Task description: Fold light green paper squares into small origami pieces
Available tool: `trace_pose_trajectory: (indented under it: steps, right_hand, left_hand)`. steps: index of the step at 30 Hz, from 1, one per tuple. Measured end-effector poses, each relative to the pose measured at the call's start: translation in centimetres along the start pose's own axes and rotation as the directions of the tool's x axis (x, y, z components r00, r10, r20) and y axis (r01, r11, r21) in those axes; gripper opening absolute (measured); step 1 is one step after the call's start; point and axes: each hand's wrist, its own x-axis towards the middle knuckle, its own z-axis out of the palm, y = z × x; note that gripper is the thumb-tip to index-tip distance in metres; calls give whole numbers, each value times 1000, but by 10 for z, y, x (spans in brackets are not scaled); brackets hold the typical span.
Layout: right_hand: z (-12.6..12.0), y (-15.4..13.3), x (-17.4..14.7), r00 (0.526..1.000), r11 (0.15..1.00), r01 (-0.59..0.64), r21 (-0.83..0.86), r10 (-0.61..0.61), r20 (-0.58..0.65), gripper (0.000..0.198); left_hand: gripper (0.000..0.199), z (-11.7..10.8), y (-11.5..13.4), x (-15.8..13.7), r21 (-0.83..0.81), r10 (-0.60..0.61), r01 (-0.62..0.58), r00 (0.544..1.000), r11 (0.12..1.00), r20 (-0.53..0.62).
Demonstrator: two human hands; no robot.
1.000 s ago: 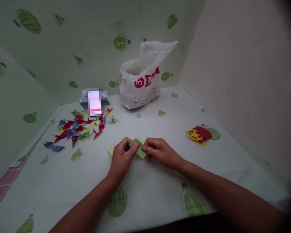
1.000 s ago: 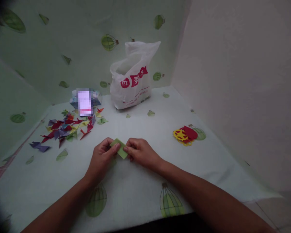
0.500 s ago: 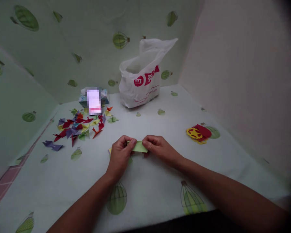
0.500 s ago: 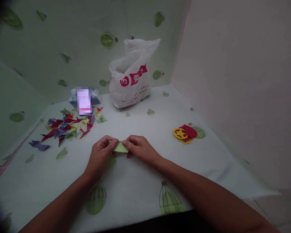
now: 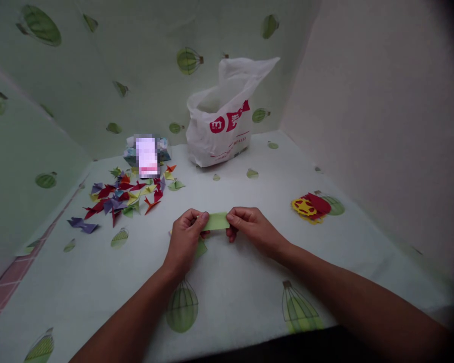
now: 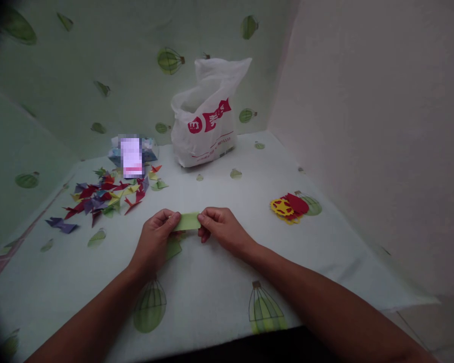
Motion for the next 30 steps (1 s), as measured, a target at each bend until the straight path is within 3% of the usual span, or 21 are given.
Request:
trace_pose_trajectory:
  steps: [6,11,15,23,30]
  right_hand:
    - [-1,-5,-1,999,994,3,-107,2,50,30]
    - [0,-2,-1,996,999,9,44,-13,87,28]
    - [0,1,0,995,994,-12,110,0,104,21]
    - [0,2,0,999,993,-11,117,5,54,14]
    - [1,-4,-2,999,1000,11,-23,-10,40,9]
  left_hand:
    - [32,-2,2,-1,94,-30,20,993,995,116]
    - [34,0,2,-3,54,-18,16,999,998,33]
    - [33,2,2,-2,0,-16,16,999,1000,29]
    - [29,2,3,-3,-45,-30,33,998,998,55]
    - [32,3,2,-3,-12,-50,51,994,999,100]
